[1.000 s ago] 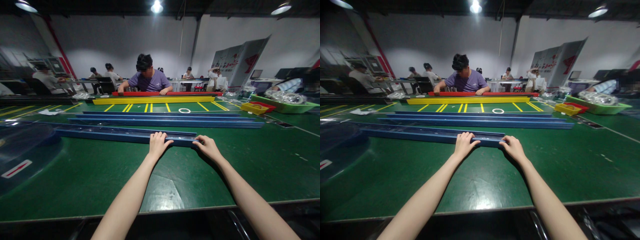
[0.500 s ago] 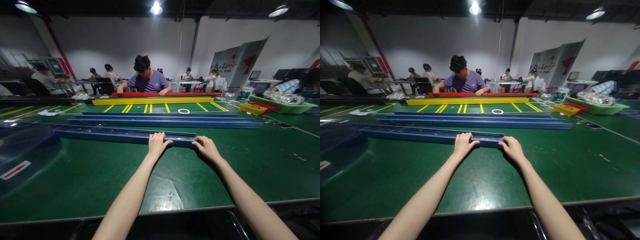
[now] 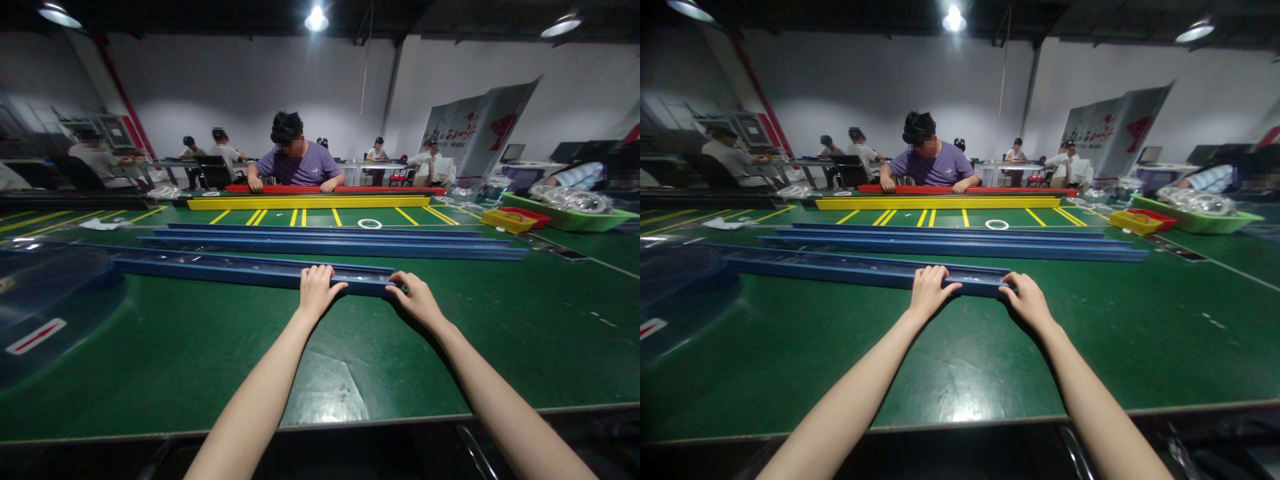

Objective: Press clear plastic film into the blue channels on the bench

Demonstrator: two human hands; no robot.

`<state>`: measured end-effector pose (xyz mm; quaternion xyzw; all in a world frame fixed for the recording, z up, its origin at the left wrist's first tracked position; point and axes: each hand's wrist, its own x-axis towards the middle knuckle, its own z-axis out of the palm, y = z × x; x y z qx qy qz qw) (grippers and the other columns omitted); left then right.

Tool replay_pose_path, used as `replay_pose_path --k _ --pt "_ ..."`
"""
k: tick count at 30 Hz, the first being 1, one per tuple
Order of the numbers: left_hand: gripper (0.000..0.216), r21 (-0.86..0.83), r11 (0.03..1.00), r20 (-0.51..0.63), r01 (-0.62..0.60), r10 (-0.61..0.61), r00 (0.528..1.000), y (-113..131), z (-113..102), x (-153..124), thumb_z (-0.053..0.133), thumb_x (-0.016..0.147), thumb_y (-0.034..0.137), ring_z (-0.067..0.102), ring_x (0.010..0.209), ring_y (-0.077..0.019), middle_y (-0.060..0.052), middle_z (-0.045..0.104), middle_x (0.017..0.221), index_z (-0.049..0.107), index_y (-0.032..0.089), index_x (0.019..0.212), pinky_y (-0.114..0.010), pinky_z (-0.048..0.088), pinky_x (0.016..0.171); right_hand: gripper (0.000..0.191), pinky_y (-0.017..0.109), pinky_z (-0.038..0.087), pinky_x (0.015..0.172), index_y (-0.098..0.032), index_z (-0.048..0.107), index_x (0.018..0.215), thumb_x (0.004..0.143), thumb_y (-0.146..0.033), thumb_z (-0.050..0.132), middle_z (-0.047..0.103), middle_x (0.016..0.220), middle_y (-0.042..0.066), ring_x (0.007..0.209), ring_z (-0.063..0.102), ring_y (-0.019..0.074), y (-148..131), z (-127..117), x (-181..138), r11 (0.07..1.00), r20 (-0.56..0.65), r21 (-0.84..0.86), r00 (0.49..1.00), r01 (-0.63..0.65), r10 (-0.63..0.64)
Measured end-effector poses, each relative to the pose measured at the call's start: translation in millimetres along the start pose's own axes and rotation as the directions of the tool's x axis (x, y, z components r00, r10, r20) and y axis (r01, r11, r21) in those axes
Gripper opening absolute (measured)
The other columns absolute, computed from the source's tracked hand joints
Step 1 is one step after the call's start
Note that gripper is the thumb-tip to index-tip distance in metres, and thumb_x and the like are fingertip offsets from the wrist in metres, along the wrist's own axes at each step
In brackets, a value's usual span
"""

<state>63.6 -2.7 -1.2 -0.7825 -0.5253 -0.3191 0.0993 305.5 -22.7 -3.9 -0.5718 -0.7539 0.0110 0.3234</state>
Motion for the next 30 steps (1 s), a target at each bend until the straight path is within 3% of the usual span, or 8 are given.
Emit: replay_pose_path --k 7,14,23,30 --pt "0.036 -0.008 0.999 0.006 0.043 -0.043 0.999 -1.6 3.0 2.4 0.055 0.071 0.055 0.053 0.078 -0.0189 -0.001 0.062 0.076 0.052 0.02 0.076 -0.031 0.029 0.072 0.016 0.029 0.039 0.069 -0.021 0.048 0.075 0.076 -0.037 0.048 0.055 0.077 0.004 0.075 0.049 0.0174 -0.5 0.7 1.3 0.999 -0.073 0.022 0.996 0.05 -0.048" --pt "0.036 0.025 0.999 0.018 0.035 -0.035 0.999 -1.5 1.7 2.4 0.053 0.072 0.056 0.052 0.079 -0.0193 -0.002 0.063 0.079 0.053 0.021 0.077 -0.032 0.028 0.072 0.014 0.031 0.038 0.073 -0.021 0.048 0.075 0.079 -0.035 0.044 0.052 0.08 0.005 0.08 0.048 0.0187 -2.3 -0.3 2.0 0.996 -0.036 -0.049 0.996 0.074 -0.076" --pt "0.035 0.037 0.999 0.043 0.022 -0.024 0.999 -1.1 0.7 2.8 0.052 0.073 0.056 0.051 0.083 -0.0199 -0.003 0.061 0.085 0.055 0.022 0.081 -0.033 0.028 0.073 0.015 0.03 0.036 0.067 -0.022 0.046 0.072 0.08 -0.034 0.043 0.053 0.076 0.004 0.075 0.046 0.0189 -10.2 -3.4 3.9 0.976 -0.022 -0.208 0.997 0.069 -0.075" --pt "0.035 0.042 0.999 0.024 0.015 -0.016 1.0 -0.6 1.3 1.6 0.051 0.074 0.055 0.049 0.086 -0.0204 -0.004 0.058 0.088 0.055 0.021 0.082 -0.033 0.029 0.073 0.017 0.03 0.036 0.068 -0.021 0.048 0.072 0.078 -0.037 0.046 0.055 0.077 0.004 0.075 0.047 0.0185 -6.1 -2.4 1.4 0.986 -0.034 -0.158 0.998 0.046 -0.052"
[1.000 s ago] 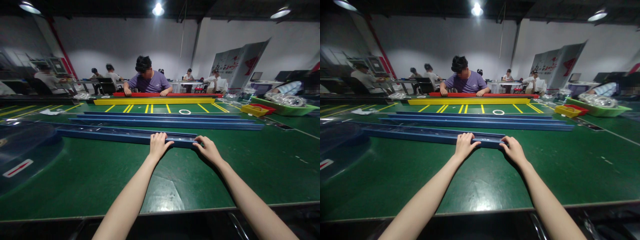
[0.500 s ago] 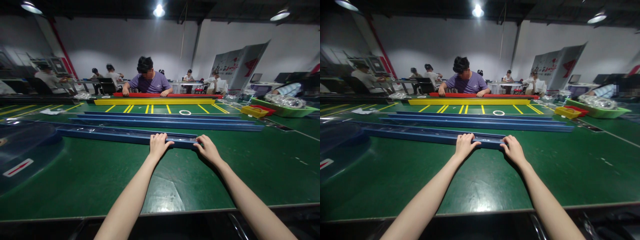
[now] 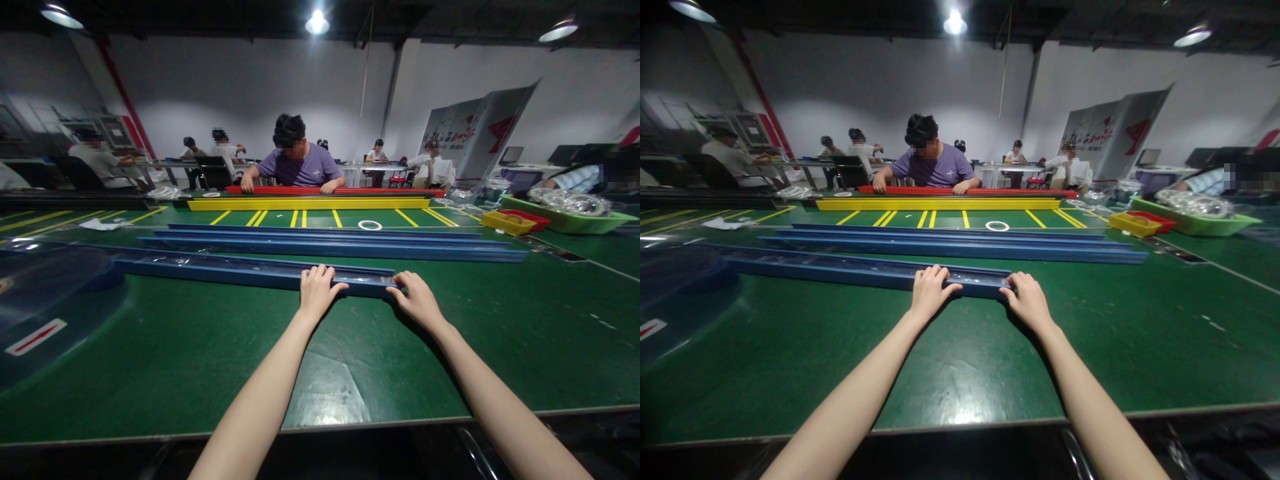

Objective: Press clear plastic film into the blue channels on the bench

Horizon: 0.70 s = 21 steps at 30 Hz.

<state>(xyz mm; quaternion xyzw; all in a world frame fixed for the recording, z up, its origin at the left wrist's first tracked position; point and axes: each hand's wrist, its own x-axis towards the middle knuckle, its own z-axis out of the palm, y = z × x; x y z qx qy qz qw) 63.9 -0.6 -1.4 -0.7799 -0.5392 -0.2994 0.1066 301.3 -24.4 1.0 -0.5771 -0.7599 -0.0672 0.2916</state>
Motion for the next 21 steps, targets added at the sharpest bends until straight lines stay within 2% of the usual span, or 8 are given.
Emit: replay_pose_path --k 4,7,12,16,21 --pt "0.035 -0.013 1.0 0.002 0.003 -0.003 1.0 0.0 0.1 -0.2 0.052 0.074 0.054 0.048 0.088 -0.0208 -0.005 0.057 0.089 0.056 0.021 0.082 -0.034 0.03 0.075 0.018 0.031 0.035 0.069 -0.021 0.051 0.073 0.077 -0.038 0.048 0.058 0.078 0.004 0.075 0.049 0.0182 -7.2 -2.3 1.9 1.0 -0.06 0.006 0.998 -0.004 0.004" --pt "0.035 -0.013 1.0 0.003 -0.001 0.001 1.0 -0.1 -0.1 0.0 0.052 0.074 0.054 0.048 0.087 -0.0209 -0.005 0.056 0.089 0.056 0.021 0.082 -0.034 0.031 0.075 0.019 0.029 0.034 0.068 -0.021 0.05 0.071 0.08 -0.036 0.042 0.058 0.075 0.004 0.073 0.049 0.0171 -24.4 -3.4 9.5 1.0 -0.093 0.004 0.996 -0.007 0.007" --pt "0.035 0.001 1.0 -0.006 0.0 0.001 1.0 0.1 -0.4 -0.1 0.051 0.074 0.054 0.048 0.087 -0.0211 -0.005 0.057 0.088 0.056 0.021 0.083 -0.034 0.031 0.075 0.026 0.028 0.033 0.065 -0.021 0.05 0.066 0.084 -0.033 0.036 0.058 0.072 0.006 0.072 0.05 0.0172 -59.6 7.0 28.9 0.983 -0.085 -0.172 0.994 0.055 -0.07" --pt "0.037 0.021 1.0 -0.007 -0.007 0.007 1.0 0.1 0.0 -0.1 0.049 0.075 0.056 0.048 0.087 -0.0213 -0.006 0.057 0.09 0.056 0.02 0.082 -0.034 0.032 0.075 0.033 0.026 0.03 0.056 -0.021 0.052 0.061 0.085 -0.035 0.034 0.061 0.069 0.006 0.068 0.053 0.016 -75.2 22.8 42.9 0.978 -0.093 -0.207 0.995 -0.04 0.021" --pt "0.038 0.032 0.999 -0.005 -0.013 0.013 1.0 -0.6 0.8 0.2 0.048 0.075 0.056 0.048 0.086 -0.0211 -0.006 0.057 0.091 0.055 0.02 0.082 -0.033 0.032 0.074 0.039 0.026 0.028 0.052 -0.02 0.056 0.062 0.086 -0.037 0.031 0.064 0.071 0.007 0.068 0.057 0.0165 -79.0 36.4 48.9 0.966 -0.068 -0.22 0.99 -0.135 0.123"
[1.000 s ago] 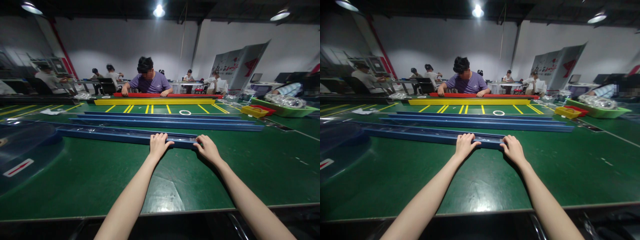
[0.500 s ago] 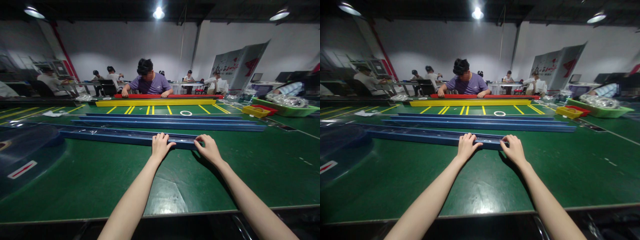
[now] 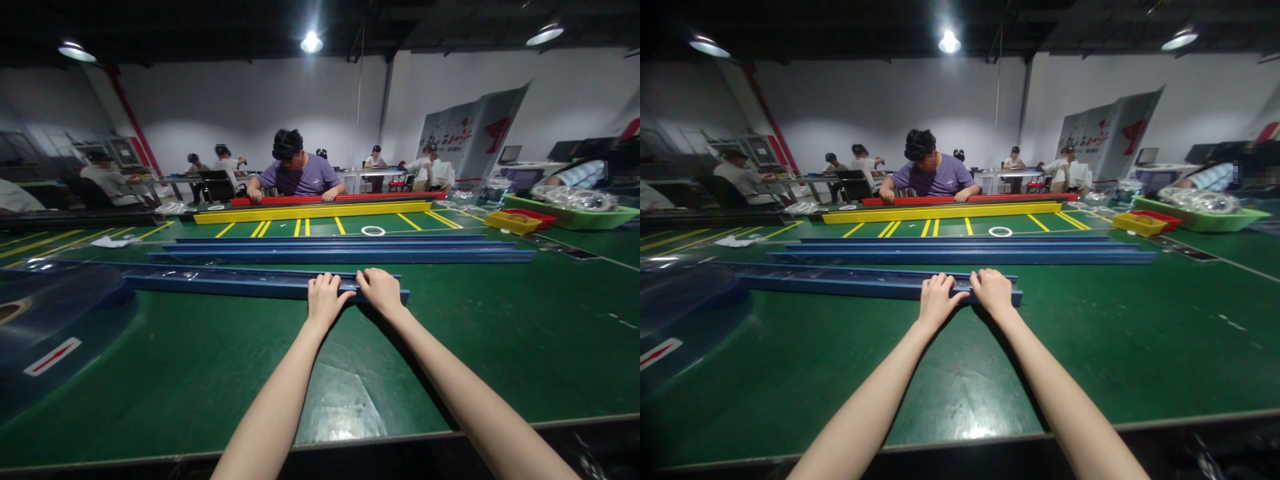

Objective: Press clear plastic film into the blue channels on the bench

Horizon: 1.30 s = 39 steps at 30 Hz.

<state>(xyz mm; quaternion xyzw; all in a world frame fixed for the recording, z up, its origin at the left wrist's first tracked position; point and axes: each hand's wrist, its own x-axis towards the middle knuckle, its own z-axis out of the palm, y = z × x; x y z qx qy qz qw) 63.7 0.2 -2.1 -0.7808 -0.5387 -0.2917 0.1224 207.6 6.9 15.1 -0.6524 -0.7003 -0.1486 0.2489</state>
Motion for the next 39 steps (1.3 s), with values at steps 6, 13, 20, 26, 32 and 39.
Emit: replay_pose_path --k 6,13,20,26,32,39 --pt "0.037 -0.006 1.0 0.0 0.003 -0.003 1.0 -0.1 0.2 -0.3 0.049 0.075 0.056 0.049 0.086 -0.0213 -0.006 0.058 0.09 0.055 0.02 0.081 -0.033 0.032 0.073 0.04 0.025 0.026 0.051 -0.018 0.06 0.064 0.086 -0.032 0.029 0.065 0.071 0.007 0.067 0.057 0.015 1.4 9.3 -3.1 0.998 -0.015 -0.052 1.0 0.025 -0.026" --pt "0.033 -0.024 1.0 -0.003 0.002 -0.002 1.0 -1.7 -0.3 -1.2 0.052 0.074 0.053 0.049 0.086 -0.0198 -0.004 0.057 0.087 0.053 0.02 0.08 -0.032 0.033 0.074 0.038 0.025 0.02 0.048 -0.016 0.061 0.063 0.083 -0.029 0.032 0.064 0.069 0.005 0.061 0.055 0.0118 4.4 13.1 -1.5 0.995 -0.071 -0.095 0.997 0.032 -0.039" --pt "0.03 -0.023 0.999 -0.004 -0.036 0.036 0.999 -7.2 -5.5 -2.4 0.055 0.075 0.048 0.048 0.086 -0.019 -0.003 0.057 0.089 0.053 0.021 0.086 -0.031 0.032 0.077 0.038 0.025 0.018 0.048 -0.016 0.062 0.061 0.082 -0.03 0.034 0.062 0.066 0.004 0.053 0.05 0.0096 7.4 13.7 -1.0 0.996 -0.121 -0.086 0.992 0.033 -0.043" --pt "0.034 0.005 1.0 -0.001 -0.018 0.018 1.0 -15.8 -8.1 -2.9 0.054 0.074 0.051 0.049 0.089 -0.0202 -0.003 0.059 0.092 0.055 0.021 0.091 -0.033 0.031 0.079 0.041 0.024 0.019 0.048 -0.016 0.06 0.053 0.081 -0.03 0.035 0.059 0.058 0.004 0.049 0.046 0.0081 34.2 12.0 -4.0 0.997 -0.202 -0.075 0.978 0.035 -0.049" --pt "0.034 0.015 0.998 0.04 -0.058 0.058 0.998 -18.0 -4.9 -3.7 0.052 0.076 0.05 0.05 0.088 -0.0201 -0.004 0.062 0.091 0.056 0.02 0.092 -0.034 0.03 0.08 0.041 0.024 0.023 0.05 -0.016 0.059 0.05 0.078 -0.034 0.036 0.059 0.056 0.004 0.048 0.045 0.0097 72.1 3.0 -9.5 0.991 -0.22 -0.049 0.969 -0.123 0.109" --pt "0.034 0.047 0.993 0.075 -0.106 0.102 0.992 -13.7 -2.8 -3.0 0.049 0.078 0.05 0.05 0.086 -0.0206 -0.005 0.063 0.088 0.059 0.019 0.086 -0.034 0.029 0.078 0.04 0.025 0.024 0.051 -0.016 0.062 0.055 0.078 -0.036 0.035 0.064 0.063 0.007 0.053 0.051 0.0133 75.3 -3.1 -9.7 0.972 -0.139 -0.064 0.966 -0.227 0.217"
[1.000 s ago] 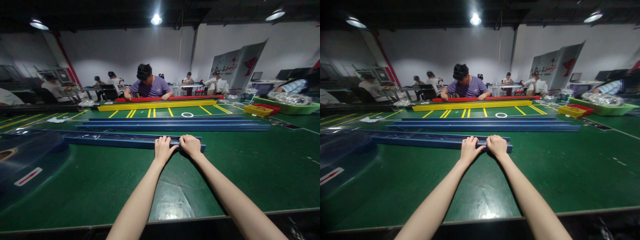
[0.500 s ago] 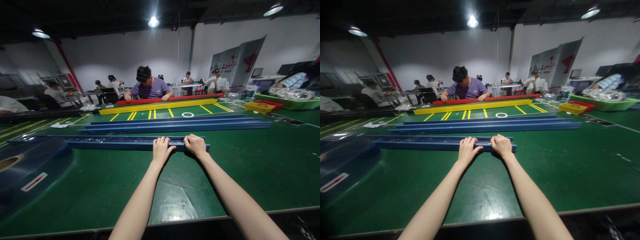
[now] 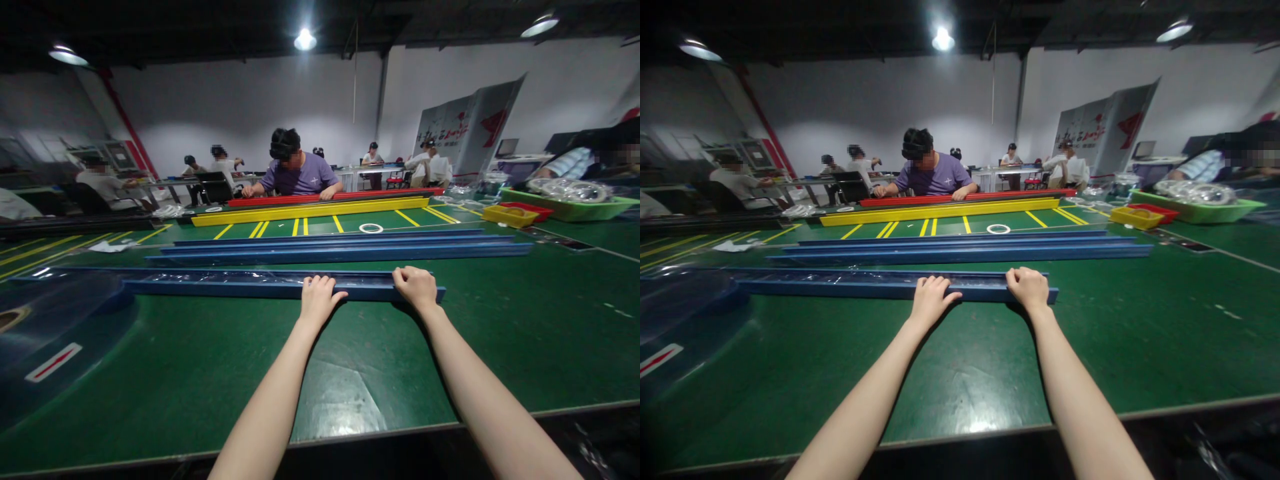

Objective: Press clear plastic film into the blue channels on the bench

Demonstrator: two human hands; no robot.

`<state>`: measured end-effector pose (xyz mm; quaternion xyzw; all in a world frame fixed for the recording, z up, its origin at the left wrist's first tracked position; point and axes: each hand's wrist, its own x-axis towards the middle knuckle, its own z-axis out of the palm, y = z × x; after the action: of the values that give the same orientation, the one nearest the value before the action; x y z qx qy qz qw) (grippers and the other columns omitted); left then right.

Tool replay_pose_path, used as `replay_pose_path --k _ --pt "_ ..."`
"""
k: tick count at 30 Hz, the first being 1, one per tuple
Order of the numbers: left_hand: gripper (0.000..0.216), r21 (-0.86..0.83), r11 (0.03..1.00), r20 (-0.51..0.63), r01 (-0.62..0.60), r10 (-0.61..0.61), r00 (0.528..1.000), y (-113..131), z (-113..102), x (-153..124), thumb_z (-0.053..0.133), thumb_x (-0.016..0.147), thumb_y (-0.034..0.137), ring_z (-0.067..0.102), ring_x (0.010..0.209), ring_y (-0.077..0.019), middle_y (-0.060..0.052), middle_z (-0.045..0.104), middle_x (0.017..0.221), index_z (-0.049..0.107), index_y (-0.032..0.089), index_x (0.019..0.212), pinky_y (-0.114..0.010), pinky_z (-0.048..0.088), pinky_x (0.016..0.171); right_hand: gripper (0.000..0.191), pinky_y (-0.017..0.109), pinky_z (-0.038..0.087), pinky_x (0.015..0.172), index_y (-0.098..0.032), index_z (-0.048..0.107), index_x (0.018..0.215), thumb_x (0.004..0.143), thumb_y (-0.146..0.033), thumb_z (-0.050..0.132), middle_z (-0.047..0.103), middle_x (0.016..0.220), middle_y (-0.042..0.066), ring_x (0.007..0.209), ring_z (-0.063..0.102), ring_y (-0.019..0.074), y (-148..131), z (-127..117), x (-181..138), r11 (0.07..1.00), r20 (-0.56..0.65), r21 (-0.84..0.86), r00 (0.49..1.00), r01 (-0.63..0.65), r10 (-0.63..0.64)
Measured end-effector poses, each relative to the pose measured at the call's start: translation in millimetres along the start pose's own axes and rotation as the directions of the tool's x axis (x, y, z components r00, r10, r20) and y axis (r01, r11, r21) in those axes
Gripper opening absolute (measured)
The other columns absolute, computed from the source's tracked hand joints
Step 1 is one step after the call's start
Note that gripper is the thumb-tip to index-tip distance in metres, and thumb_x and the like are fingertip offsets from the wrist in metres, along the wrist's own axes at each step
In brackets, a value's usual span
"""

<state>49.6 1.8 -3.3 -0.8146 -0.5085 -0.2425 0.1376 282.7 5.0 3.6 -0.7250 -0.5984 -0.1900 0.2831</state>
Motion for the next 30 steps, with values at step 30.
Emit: replay_pose_path --k 30 --pt "0.036 0.005 0.999 0.059 0.044 -0.044 0.997 1.2 -5.2 2.5 0.048 0.078 0.052 0.051 0.085 -0.0218 -0.006 0.064 0.085 0.06 0.019 0.085 -0.034 0.03 0.073 0.04 0.024 0.027 0.052 -0.019 0.067 0.064 0.079 -0.037 0.036 0.067 0.07 0.007 0.06 0.055 0.015 -5.6 -7.9 1.3 0.998 0.095 0.011 0.994 -0.062 0.06"
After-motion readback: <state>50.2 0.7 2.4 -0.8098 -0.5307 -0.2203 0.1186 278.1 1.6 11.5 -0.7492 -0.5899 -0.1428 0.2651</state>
